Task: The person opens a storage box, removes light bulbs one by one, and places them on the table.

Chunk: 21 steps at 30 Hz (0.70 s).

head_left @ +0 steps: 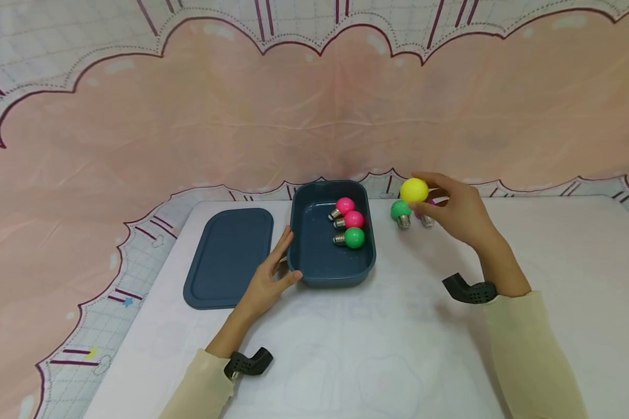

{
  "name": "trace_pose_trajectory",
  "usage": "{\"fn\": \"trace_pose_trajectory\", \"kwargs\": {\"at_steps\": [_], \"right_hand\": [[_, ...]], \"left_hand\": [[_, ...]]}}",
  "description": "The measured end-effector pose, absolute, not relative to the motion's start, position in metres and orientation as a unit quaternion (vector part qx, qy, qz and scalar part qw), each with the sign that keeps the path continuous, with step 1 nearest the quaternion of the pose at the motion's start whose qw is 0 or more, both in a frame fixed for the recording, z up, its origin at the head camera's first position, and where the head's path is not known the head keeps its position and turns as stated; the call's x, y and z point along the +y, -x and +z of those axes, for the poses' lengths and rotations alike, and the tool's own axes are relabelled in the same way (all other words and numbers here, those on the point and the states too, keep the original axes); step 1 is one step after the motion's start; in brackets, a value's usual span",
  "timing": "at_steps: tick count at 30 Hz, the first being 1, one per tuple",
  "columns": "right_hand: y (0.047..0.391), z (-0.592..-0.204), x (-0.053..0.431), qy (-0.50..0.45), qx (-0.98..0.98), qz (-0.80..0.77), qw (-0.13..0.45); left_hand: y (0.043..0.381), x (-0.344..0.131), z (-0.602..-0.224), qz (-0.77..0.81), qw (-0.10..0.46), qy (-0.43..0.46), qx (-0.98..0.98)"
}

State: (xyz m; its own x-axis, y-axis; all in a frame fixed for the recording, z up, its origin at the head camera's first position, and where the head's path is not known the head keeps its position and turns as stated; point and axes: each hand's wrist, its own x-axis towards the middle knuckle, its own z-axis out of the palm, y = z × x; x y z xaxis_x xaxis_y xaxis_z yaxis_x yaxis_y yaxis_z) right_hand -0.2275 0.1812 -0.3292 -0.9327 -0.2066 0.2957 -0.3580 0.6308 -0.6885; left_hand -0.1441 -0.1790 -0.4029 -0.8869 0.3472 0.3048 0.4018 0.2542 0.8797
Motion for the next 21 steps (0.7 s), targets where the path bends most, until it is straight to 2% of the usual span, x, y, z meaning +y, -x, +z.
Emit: {"fn": "trace_pose_trajectory", "kwargs": {"at_steps": [21], "right_hand": [[0.233,-0.332,0.241,-0.055,-0.906,0.402,0.120]], "left_hand": [[0.143,-0.178,-0.403,-0.559,0.024,0.231,-0.796]]}}
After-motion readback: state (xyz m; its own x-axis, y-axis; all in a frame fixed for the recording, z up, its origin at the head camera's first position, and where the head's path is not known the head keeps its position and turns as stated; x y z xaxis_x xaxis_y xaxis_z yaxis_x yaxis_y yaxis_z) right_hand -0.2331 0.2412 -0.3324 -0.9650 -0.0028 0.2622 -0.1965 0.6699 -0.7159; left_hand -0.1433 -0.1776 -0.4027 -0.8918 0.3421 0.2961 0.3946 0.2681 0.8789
